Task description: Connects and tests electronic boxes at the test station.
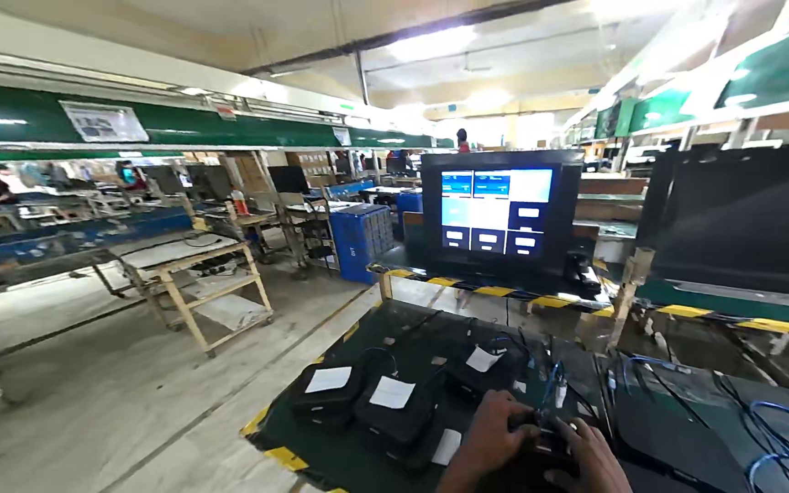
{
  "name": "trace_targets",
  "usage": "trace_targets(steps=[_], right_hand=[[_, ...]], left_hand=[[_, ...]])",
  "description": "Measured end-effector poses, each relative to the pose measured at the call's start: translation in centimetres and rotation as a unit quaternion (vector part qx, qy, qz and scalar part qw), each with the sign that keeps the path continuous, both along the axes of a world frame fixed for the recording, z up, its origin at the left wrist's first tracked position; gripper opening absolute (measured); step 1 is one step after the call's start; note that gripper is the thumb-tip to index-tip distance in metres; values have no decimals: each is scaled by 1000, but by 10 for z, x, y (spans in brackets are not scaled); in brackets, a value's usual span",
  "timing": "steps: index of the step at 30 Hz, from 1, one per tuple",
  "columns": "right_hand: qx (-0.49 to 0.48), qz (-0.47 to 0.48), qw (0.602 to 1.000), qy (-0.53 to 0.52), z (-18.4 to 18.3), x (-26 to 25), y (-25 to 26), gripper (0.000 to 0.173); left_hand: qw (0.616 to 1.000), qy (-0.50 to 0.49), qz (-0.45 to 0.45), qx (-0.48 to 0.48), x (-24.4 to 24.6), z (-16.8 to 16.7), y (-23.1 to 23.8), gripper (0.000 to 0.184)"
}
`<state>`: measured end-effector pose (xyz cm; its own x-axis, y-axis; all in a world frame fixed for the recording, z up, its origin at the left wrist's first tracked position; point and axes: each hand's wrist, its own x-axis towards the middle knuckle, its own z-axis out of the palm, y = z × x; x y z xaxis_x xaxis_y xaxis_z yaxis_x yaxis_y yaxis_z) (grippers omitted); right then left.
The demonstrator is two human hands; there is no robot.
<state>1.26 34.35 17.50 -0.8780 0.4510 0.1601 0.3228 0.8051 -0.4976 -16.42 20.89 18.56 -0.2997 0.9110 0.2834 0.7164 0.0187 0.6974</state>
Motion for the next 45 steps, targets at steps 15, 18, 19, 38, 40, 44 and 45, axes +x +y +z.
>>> trace_targets(steps=[15, 18, 19, 38, 40, 44, 45], right_hand=[[3, -44, 995, -92, 9, -5, -8, 78], [-14, -53, 991, -121, 19, -6, -10, 80], [-24, -54, 991, -122, 21, -6, -11, 80], [-60, -48, 990, -114, 23, -5, -4, 82], [-62, -50, 991, -105, 22, -5, -3, 80], [-71, -47, 992, -90, 20, -4, -4, 83], [-70, -43, 993, -83, 20, -3, -5, 82]], left_hand=[[998, -56, 30, 0, 9, 22, 25, 20], [985, -158, 51, 41, 10, 39, 27, 19], [990, -132, 48, 10, 9, 42, 23, 20], [995, 42, 77, -51, 11, 30, -6, 17], [986, 85, 80, -115, 21, 44, -2, 18], [983, 121, 44, -129, 18, 41, 2, 14], [991, 105, 14, -81, 9, 33, -2, 15]])
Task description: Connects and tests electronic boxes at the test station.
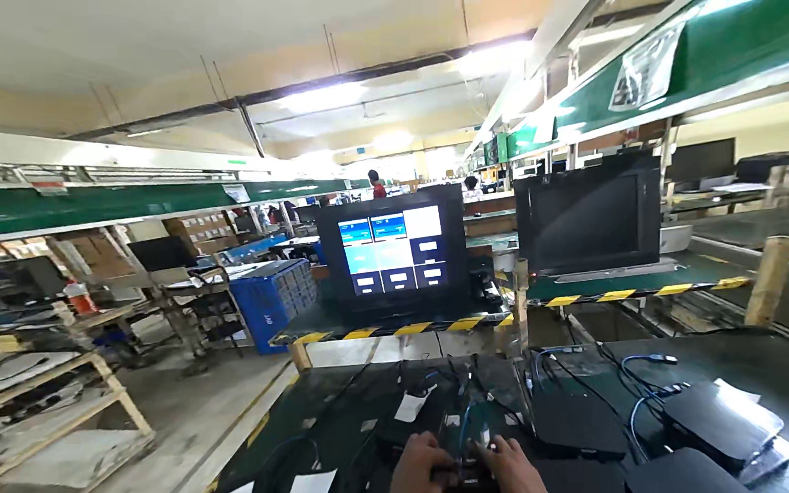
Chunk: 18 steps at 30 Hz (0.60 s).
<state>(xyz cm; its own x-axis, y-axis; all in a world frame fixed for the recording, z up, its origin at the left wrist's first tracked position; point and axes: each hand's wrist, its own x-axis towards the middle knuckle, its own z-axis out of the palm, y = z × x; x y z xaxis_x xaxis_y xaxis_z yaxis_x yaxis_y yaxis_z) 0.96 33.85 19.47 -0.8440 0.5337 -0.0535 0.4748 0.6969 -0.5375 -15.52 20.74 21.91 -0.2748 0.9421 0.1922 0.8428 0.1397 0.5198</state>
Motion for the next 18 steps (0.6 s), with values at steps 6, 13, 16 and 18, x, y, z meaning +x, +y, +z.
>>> trace_targets(steps=[6, 13, 16, 18], right_hand=[[9, 7, 994, 108, -13, 3, 3, 77], [-312, -113, 872, 361, -17, 36, -2, 51], [-386, -138, 841, 352, -10, 39, -5, 33], [-247, -154, 890, 352, -5, 42, 2, 35]], left_hand=[[998, -49, 8, 24, -11, -43, -3, 90], [828, -560, 4, 35, -22, -35, -25, 59], [823, -564, 63, 21, -14, -31, -33, 57], [836, -535, 121, 7, -14, -32, -40, 60]])
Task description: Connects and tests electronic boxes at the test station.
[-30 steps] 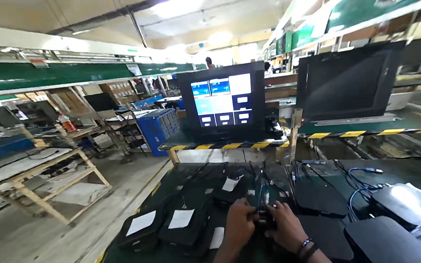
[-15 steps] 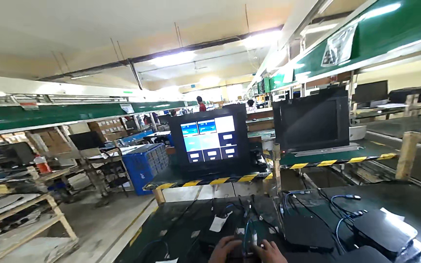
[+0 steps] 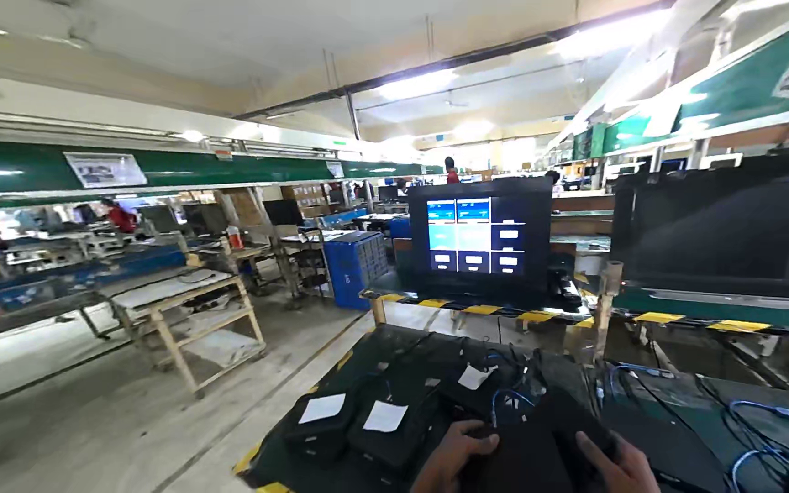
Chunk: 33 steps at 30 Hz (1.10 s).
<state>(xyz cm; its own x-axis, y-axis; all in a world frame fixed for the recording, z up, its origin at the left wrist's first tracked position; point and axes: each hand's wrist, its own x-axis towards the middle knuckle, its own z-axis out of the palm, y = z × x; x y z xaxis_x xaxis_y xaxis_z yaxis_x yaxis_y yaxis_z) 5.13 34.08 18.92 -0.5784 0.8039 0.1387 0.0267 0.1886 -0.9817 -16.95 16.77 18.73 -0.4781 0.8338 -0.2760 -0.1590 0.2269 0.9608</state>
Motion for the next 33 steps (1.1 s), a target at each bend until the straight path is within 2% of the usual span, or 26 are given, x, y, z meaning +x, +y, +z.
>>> trace_targets(steps=[1, 3, 5, 7, 9, 10, 12, 13, 16, 17, 19, 22, 24, 27, 30, 33], right_hand=[[97, -29, 994, -40, 7, 2, 0, 40], [251, -53, 955, -151, 36, 3, -15, 53], [349, -37, 908, -230, 53, -6, -43, 53], [414, -7, 866, -280, 47, -22, -74, 56], [419, 48, 840, -340, 25, -42, -103, 65], [388, 93, 834, -381, 15, -49, -116, 71], [289, 195, 821, -452, 5, -60, -130, 97], [270, 224, 813, -465, 2, -63, -130, 105], [309, 275, 787, -458, 17, -62, -103, 96], [323, 293, 778, -453, 22, -63, -88, 98], [325, 299, 776, -450, 30, -57, -60, 103], [292, 237, 796, -475, 39, -24, -16, 108], [271, 213, 780, -522, 30, 4, 21, 113], [254, 244, 751, -559, 3, 36, 60, 122], [302, 253, 776, -493, -7, 56, 70, 122], [322, 261, 792, -447, 5, 75, 48, 130]], left_hand=[[1000, 15, 7, -19, -2, -3, -2, 60], [998, 53, -11, -31, -3, -20, -1, 53], [995, 97, -39, 2, 1, -38, 1, 42], [992, 107, 9, 67, 9, -44, 0, 50], [984, 121, 90, 99, 11, -39, -5, 55], [979, 138, 111, 98, 12, -37, -10, 55], [978, 168, 99, 72, 15, -39, -22, 55], [979, 183, 76, 57, 17, -42, -26, 54], [969, 237, 54, 40, 25, -45, -38, 53], [962, 263, 62, 34, 26, -43, -41, 53], [941, 327, 79, 30, 30, -39, -47, 53], [921, 370, 84, 82, 37, -32, -53, 48], [923, 358, 70, 121, 44, -28, -57, 45], [925, 354, 44, 131, 57, -28, -52, 46], [917, 370, 20, 149, 72, -31, -36, 45], [925, 349, -28, 150, 87, -29, -22, 42]])
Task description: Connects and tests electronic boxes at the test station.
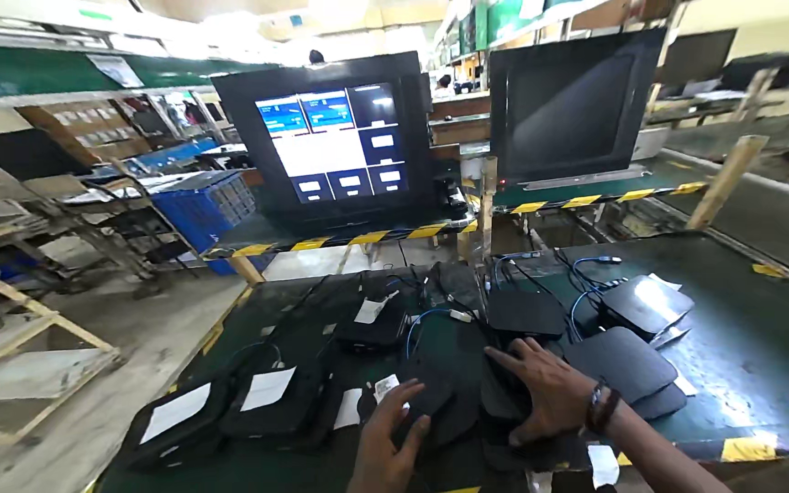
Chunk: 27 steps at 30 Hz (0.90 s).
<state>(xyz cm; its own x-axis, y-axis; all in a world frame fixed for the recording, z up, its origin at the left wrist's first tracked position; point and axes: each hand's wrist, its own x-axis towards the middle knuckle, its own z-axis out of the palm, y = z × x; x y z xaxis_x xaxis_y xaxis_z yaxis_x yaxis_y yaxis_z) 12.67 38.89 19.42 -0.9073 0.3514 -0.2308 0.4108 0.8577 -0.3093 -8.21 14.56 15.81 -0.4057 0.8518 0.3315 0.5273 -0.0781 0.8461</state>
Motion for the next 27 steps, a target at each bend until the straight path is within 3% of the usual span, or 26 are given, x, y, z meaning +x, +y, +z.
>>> trace_targets(steps=[4, 7, 11, 14, 16, 19, 22, 24, 25, 27], right_hand=[[40, 50, 997, -53, -27, 13, -31, 149], [56, 60, 997, -13, -35, 15, -26, 148], [35, 21, 993, 108, -23, 26, -22, 142], [75, 16, 974, 213, -17, 22, -35, 140], [104, 11, 959, 264, -21, 20, -43, 138], [-2, -71, 956, 286, -4, 31, -36, 137], [-170, -148, 937, 265, 6, 41, -7, 119], [-292, -95, 909, 280, 4, 36, 12, 91], [-300, -71, 904, 297, 3, 32, 18, 85], [-185, -83, 930, 307, 6, 24, 26, 86]], left_hand=[[995, -47, -54, -64, 23, 3, 17, 41], [987, -82, -85, -109, 38, 7, 34, 49], [980, -139, -54, -132, 59, 19, 55, 83], [964, -197, -56, -171, 65, 30, 72, 106], [958, -225, -64, -164, 58, 31, 79, 100], [939, -299, -82, -148, 36, 40, 77, 86], [914, -363, -119, -135, 14, 51, 70, 82], [921, -337, -174, -90, 7, 51, 78, 80], [933, -295, -197, -69, 5, 50, 85, 81], [970, -141, -188, -55, 3, 50, 104, 85]])
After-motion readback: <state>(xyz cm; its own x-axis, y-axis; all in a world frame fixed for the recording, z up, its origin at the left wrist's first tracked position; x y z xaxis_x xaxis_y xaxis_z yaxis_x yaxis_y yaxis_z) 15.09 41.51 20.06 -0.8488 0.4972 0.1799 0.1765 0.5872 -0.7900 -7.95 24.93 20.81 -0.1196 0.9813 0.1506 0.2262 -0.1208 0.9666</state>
